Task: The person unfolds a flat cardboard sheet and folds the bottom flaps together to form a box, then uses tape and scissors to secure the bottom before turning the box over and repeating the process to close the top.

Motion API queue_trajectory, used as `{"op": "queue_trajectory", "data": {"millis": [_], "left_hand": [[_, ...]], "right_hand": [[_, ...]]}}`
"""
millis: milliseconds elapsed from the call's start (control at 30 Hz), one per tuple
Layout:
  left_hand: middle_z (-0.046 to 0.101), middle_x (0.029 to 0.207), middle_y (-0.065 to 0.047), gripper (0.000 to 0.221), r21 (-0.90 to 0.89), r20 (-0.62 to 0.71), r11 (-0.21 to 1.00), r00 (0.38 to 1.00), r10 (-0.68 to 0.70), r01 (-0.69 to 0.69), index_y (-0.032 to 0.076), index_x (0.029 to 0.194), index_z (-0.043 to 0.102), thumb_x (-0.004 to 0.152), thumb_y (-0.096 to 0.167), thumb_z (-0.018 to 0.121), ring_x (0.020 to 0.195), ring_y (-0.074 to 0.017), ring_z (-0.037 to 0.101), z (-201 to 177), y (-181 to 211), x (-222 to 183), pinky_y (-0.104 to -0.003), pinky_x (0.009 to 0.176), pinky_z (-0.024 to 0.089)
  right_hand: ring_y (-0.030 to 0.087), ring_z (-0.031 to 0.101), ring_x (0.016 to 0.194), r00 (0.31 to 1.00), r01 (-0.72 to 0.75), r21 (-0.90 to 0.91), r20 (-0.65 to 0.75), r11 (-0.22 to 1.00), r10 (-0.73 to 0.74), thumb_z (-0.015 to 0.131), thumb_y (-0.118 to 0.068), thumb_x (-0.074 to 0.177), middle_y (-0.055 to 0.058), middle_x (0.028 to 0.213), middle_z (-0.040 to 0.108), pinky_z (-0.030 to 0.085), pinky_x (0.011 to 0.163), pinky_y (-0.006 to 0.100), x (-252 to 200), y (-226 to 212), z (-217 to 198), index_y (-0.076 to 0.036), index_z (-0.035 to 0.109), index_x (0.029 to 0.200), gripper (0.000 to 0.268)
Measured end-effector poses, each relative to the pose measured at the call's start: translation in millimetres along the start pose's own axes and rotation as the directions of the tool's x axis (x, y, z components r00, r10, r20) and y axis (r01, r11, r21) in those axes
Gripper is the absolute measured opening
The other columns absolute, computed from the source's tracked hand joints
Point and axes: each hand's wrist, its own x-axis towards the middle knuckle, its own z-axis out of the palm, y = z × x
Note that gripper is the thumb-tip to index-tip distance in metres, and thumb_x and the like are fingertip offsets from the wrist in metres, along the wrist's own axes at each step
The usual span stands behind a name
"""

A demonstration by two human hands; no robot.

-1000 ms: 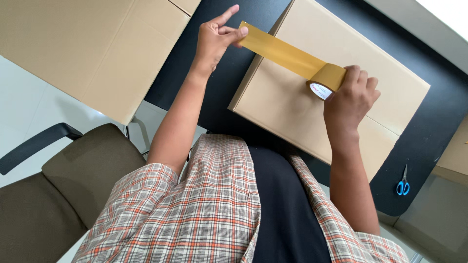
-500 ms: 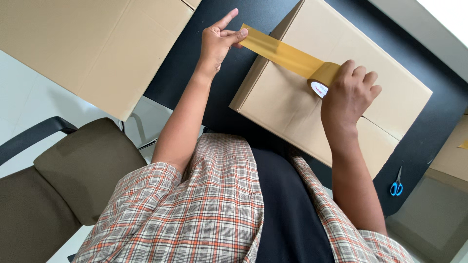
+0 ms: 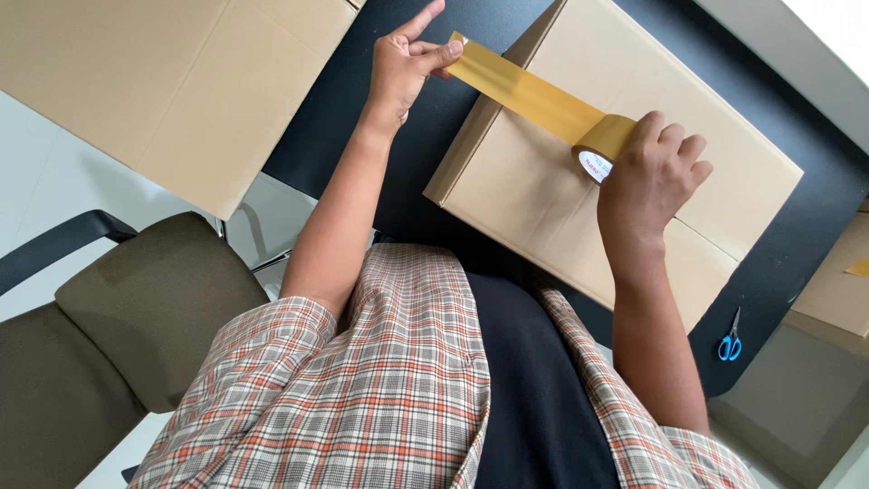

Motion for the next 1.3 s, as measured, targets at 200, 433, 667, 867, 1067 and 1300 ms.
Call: {"op": "queue_trajectory", "data": {"millis": [200, 433, 667, 867, 1067, 1300], "left_hand": [[0.093, 0.097, -0.009, 0.084, -0.002, 0.003, 0.985, 0.985, -0.171, 0.171, 0.013, 0.162, 0.062, 0.088, 0.027, 0.098, 0.072, -0.0067, 0.081, -6.6, -35.6, 7.8, -0.018, 0.066, 0.052], [0.088, 0.097, -0.008, 0.09, -0.211, 0.092, 0.847, 0.873, -0.479, 0.487, 0.018, 0.163, 0.064, 0.08, 0.022, 0.099, 0.064, -0.0053, 0.074, 8.6, -91.5, 18.2, -0.016, 0.049, 0.046], [0.086, 0.086, 0.011, 0.062, 0.58, -0.108, 0.804, 0.991, -0.084, 0.132, 0.029, 0.144, 0.074, 0.085, 0.031, 0.092, 0.085, -0.0089, 0.079, -25.0, -211.7, 1.0, -0.029, 0.091, 0.065], [0.085, 0.115, -0.004, 0.036, 0.539, -0.228, 0.842, 0.963, 0.141, 0.004, 0.023, 0.132, 0.082, 0.099, 0.033, 0.074, 0.109, -0.0257, 0.083, -20.8, -166.1, -25.5, -0.04, 0.094, 0.067], [0.044, 0.18, -0.014, 0.063, 0.164, 0.231, 0.924, 0.924, 0.304, -0.345, 0.016, 0.171, 0.043, 0.124, 0.057, 0.038, 0.172, -0.0294, 0.039, 52.2, -34.7, -50.7, -0.047, 0.144, 0.036], [0.026, 0.186, -0.013, 0.119, -0.048, 0.479, 0.96, 0.85, -0.221, 0.276, 0.008, 0.178, 0.022, 0.092, 0.091, 0.02, 0.173, -0.0265, 0.025, 40.0, -99.7, -29.4, -0.046, 0.141, 0.024]], "right_hand": [[0.025, 0.045, 0.083, 0.999, 0.015, -0.025, -0.044, 1.0, -0.016, 0.068, 0.001, 0.075, 0.001, 0.083, 0.049, 0.032, 0.067, 0.04, 4.4, -4.1, -2.5, -0.016, 0.052, 0.099, 0.034], [0.024, 0.046, 0.082, 0.999, 0.027, -0.063, -0.037, 0.998, -0.029, 0.067, -0.002, 0.075, 0.0, 0.084, 0.049, 0.033, 0.067, 0.039, 5.3, -2.3, -4.2, -0.018, 0.049, 0.098, 0.033], [0.022, 0.047, 0.082, 0.992, 0.043, -0.025, -0.121, 0.999, -0.046, 0.07, 0.001, 0.071, -0.002, 0.085, 0.045, 0.031, 0.066, 0.037, 7.2, -1.8, -7.7, -0.018, 0.054, 0.098, 0.036], [0.022, 0.046, 0.082, 0.99, 0.028, -0.037, -0.137, 0.999, -0.032, 0.068, 0.0, 0.074, -0.002, 0.083, 0.044, 0.032, 0.066, 0.037, 7.3, -4.0, -4.6, -0.019, 0.052, 0.096, 0.032], [0.025, 0.045, 0.08, 0.996, 0.003, 0.004, -0.093, 1.0, -0.003, 0.06, 0.001, 0.075, 0.0, 0.081, 0.046, 0.033, 0.065, 0.038, 8.7, -6.7, -3.0, -0.016, 0.053, 0.098, 0.03], [0.029, 0.058, 0.084, 0.997, -0.066, 0.156, -0.025, 0.986, 0.071, 0.095, -0.08, 0.078, 0.004, 0.098, 0.06, 0.04, 0.068, 0.045, 10.7, -10.5, -2.8, -0.014, 0.062, 0.12, 0.085]]}}
